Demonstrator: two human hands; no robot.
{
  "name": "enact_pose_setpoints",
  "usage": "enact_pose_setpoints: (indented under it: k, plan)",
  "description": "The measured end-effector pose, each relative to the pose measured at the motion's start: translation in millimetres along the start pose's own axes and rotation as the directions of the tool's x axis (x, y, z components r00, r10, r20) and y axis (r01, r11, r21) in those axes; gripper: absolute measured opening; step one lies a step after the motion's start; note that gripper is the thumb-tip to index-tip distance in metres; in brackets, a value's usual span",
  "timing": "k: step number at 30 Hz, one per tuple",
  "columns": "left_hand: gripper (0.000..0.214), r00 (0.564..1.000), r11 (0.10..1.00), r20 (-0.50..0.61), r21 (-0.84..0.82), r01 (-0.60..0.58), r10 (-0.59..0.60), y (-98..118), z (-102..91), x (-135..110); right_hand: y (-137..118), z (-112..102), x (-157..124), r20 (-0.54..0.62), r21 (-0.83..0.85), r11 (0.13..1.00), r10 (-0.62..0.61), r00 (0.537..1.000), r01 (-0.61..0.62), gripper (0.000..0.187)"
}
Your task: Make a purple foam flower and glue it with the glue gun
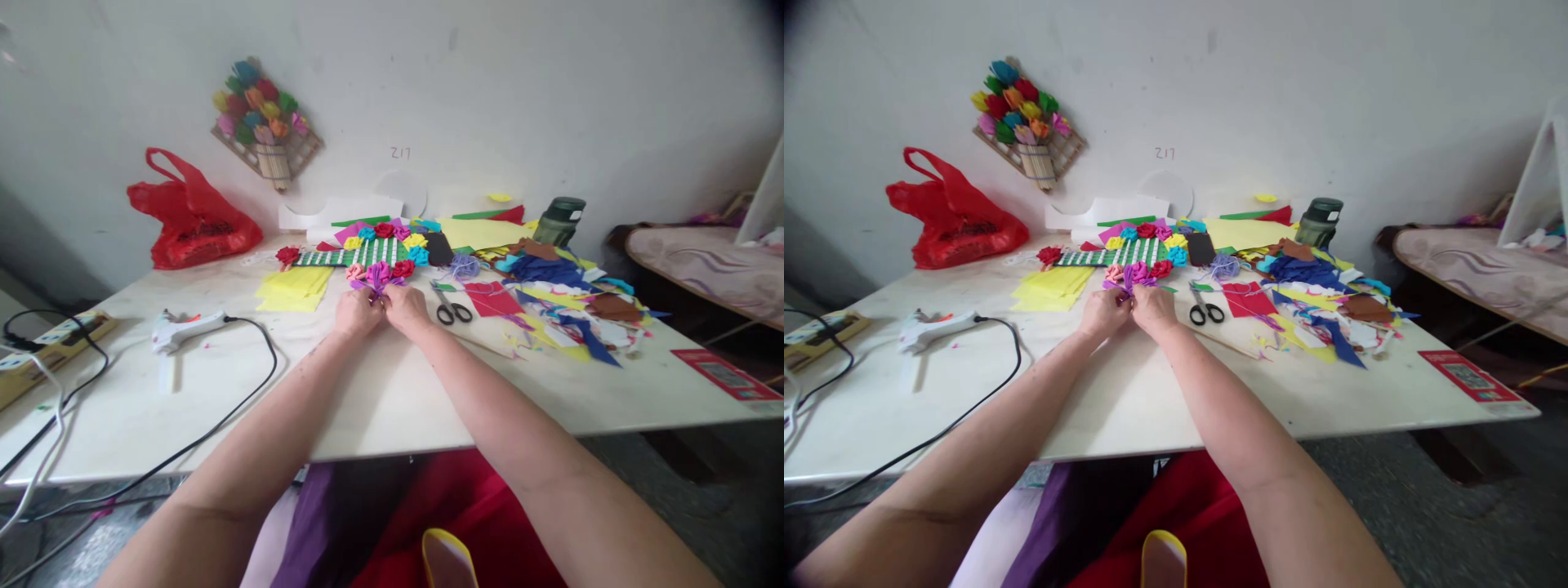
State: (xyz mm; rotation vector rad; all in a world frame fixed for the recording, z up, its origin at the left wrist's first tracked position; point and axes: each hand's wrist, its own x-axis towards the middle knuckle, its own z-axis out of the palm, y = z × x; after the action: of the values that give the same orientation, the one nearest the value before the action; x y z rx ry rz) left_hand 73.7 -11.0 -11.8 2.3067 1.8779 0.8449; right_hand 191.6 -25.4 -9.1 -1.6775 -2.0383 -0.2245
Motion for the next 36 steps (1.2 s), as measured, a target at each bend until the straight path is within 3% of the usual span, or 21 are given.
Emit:
enact_pose_setpoints:
  k: [13,21,28,36]
  plan:
    - [0.028,0.993,0.987,0.032,0.11,-0.117,0.114,1,-5.4,0,5,-5,1,0.034,-0.006,1.0,-0.008,0.999,0.009,0.027]
    - [0.029,0.965,0.952,0.064,0.163,-0.261,0.253,1,-5.1,-1,12,-1,3,0.037,-0.014,0.998,0.069,0.997,-0.069,0.027]
    - [0.031,0.993,0.984,0.035,0.132,-0.121,0.117,-1,1.6,0,12,-2,4,0.069,0.041,0.999,0.03,0.997,-0.033,0.027]
    - [0.03,0.996,0.988,0.044,0.123,-0.089,0.084,-3,3.2,4,8,-2,6,0.101,0.113,0.993,0.011,0.995,-0.022,0.029]
